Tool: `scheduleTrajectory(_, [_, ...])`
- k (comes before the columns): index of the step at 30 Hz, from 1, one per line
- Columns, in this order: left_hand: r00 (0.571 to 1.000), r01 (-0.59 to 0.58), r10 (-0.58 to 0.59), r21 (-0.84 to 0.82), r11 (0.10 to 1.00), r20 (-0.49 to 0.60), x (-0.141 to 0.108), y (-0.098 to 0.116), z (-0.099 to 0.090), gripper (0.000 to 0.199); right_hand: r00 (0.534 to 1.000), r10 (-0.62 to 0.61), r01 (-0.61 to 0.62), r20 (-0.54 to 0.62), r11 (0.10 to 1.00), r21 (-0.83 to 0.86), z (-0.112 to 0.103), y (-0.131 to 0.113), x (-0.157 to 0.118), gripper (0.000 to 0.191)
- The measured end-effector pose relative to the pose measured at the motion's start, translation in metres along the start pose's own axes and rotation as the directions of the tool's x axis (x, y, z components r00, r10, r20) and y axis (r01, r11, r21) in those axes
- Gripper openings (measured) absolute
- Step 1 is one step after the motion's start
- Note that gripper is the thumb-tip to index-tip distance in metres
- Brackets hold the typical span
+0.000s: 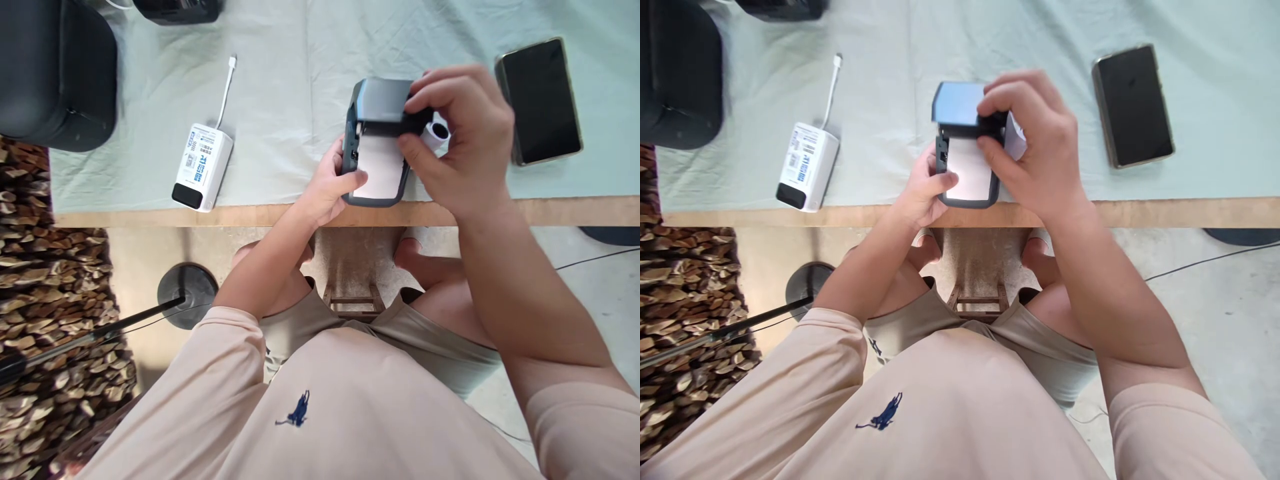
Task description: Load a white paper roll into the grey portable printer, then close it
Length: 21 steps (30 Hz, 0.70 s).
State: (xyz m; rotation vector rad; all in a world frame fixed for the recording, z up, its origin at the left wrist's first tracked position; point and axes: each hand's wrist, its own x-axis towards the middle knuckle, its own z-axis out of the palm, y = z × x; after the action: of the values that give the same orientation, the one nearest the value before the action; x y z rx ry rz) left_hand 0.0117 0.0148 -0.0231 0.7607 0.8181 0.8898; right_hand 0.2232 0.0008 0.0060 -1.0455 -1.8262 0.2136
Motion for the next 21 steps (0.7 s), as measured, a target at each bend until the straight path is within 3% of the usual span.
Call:
scheduleTrajectory(3, [0.998,-0.015,0.015,-0.009,1.000,0.058,0.000,-0.001,-0.002,0.053,0.996,0.047,-0.044,0.072,0.998,-0.045,0.008,0.007,-0.009,0.010])
scheduleTrajectory(8, [0.994,-0.016,0.022,-0.059,0.998,0.103,-0.002,-0.001,-0.003,0.062,0.997,0.056,-0.054,0.054,0.998,-0.032,0.008,0.009,-0.019,0.020])
scheduleTrajectory(13, [0.992,-0.042,0.050,-0.068,0.997,0.116,-0.002,-0.003,-0.003,0.056,0.993,-0.081,0.078,-0.087,0.996,-0.044,-0.002,0.009,-0.016,0.031])
scheduleTrajectory(17, [0.992,-0.073,0.078,-0.050,0.996,0.100,-0.002,-0.005,-0.003,0.058,0.966,-0.043,0.036,-0.256,0.999,-0.033,-0.001,0.012,-0.011,0.036])
scheduleTrajectory(21, [0.993,-0.052,0.057,-0.059,0.997,0.103,-0.002,-0.004,-0.003,0.056,0.952,-0.007,0.006,-0.308,1.000,-0.005,0.002,0.013,-0.010,0.037])
